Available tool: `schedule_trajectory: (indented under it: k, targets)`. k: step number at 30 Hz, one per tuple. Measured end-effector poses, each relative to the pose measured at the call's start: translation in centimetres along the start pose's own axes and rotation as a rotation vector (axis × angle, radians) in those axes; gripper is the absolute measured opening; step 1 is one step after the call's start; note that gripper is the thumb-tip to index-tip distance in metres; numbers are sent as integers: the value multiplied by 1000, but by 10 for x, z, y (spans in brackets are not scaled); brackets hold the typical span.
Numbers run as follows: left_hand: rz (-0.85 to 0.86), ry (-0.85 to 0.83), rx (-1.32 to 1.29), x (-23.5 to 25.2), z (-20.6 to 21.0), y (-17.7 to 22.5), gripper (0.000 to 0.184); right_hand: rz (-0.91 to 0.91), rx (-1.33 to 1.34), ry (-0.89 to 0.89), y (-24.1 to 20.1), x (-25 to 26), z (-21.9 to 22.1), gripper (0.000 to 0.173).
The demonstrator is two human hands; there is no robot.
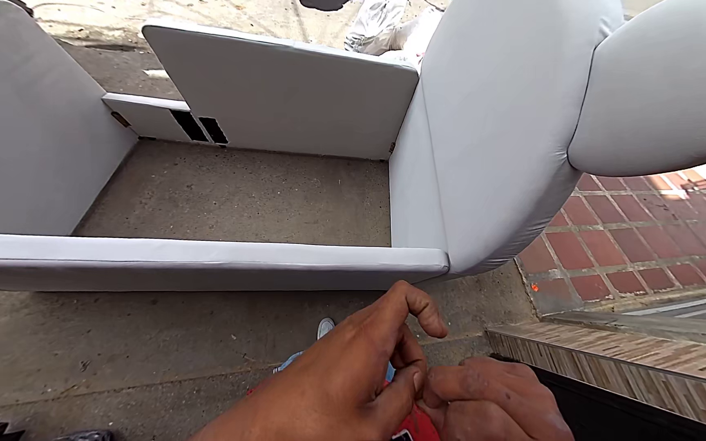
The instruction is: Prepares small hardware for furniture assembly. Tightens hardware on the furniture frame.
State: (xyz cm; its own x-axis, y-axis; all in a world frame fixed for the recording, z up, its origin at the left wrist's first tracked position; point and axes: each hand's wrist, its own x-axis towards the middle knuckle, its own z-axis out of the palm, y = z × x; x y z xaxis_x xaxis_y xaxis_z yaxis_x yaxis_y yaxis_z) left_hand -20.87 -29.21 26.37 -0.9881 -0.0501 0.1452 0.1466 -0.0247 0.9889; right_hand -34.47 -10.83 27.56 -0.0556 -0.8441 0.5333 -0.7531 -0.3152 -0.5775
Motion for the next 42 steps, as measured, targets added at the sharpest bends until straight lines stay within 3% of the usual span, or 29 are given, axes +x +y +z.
schedule_trajectory:
  k: [13,23,42]
  targets:
    - [44,119,188,-2,11,-7,32,42,-120,24,1,-10,7,12]
    - [251,125,-286,-2,14,-14,34,92,91,264,-5,-12,7,27]
    - [103,27,-131,-7,-2,-7,32,-6,5,22,0,-1,3,15]
